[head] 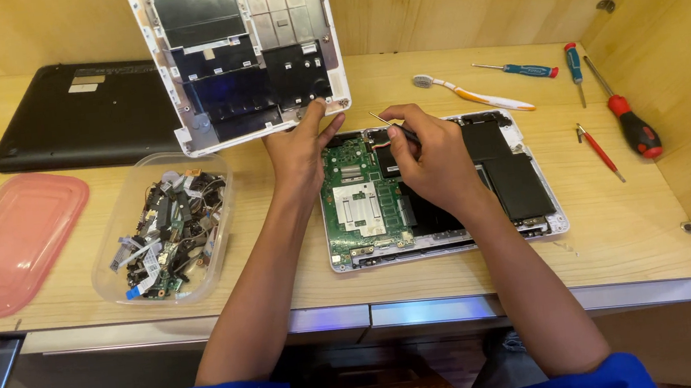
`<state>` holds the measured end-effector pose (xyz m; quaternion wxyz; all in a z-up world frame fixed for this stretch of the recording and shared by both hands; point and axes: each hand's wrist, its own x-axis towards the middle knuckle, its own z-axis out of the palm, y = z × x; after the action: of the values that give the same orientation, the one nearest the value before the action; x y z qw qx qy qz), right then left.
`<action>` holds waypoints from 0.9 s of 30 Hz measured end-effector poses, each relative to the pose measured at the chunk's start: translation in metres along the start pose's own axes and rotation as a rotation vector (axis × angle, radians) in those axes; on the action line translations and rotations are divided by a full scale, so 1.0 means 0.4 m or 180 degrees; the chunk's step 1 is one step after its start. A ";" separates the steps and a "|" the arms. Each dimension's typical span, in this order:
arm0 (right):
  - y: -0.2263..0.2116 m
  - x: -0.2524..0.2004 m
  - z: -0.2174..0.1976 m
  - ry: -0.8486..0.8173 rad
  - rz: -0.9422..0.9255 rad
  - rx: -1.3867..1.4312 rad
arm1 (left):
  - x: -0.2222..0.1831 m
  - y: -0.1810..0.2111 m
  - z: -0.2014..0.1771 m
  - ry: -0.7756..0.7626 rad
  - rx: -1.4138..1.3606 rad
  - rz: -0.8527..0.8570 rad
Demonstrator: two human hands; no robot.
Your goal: The person is cleaning the internal chassis of a laptop using a toothbrush and then using a small screwdriver to manipulate internal components on the motherboard.
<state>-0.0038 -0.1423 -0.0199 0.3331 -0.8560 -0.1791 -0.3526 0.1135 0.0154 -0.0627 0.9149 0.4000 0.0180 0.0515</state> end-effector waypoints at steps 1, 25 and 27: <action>-0.002 0.002 0.004 -0.0006 0.0000 0.0008 | -0.012 0.016 0.007 0.0009 0.0003 0.0003; 0.064 0.018 0.029 0.0222 0.1292 0.2460 | -0.147 0.015 0.072 -0.1311 0.0578 -0.0512; 0.062 0.017 0.042 0.0109 0.1187 0.2413 | -0.146 0.017 0.068 -0.1144 0.0395 -0.0492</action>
<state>0.0223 -0.1478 -0.0347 0.6854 -0.6846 -0.1327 -0.2096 0.0568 -0.0062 -0.0397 0.8782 0.4558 -0.1118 -0.0924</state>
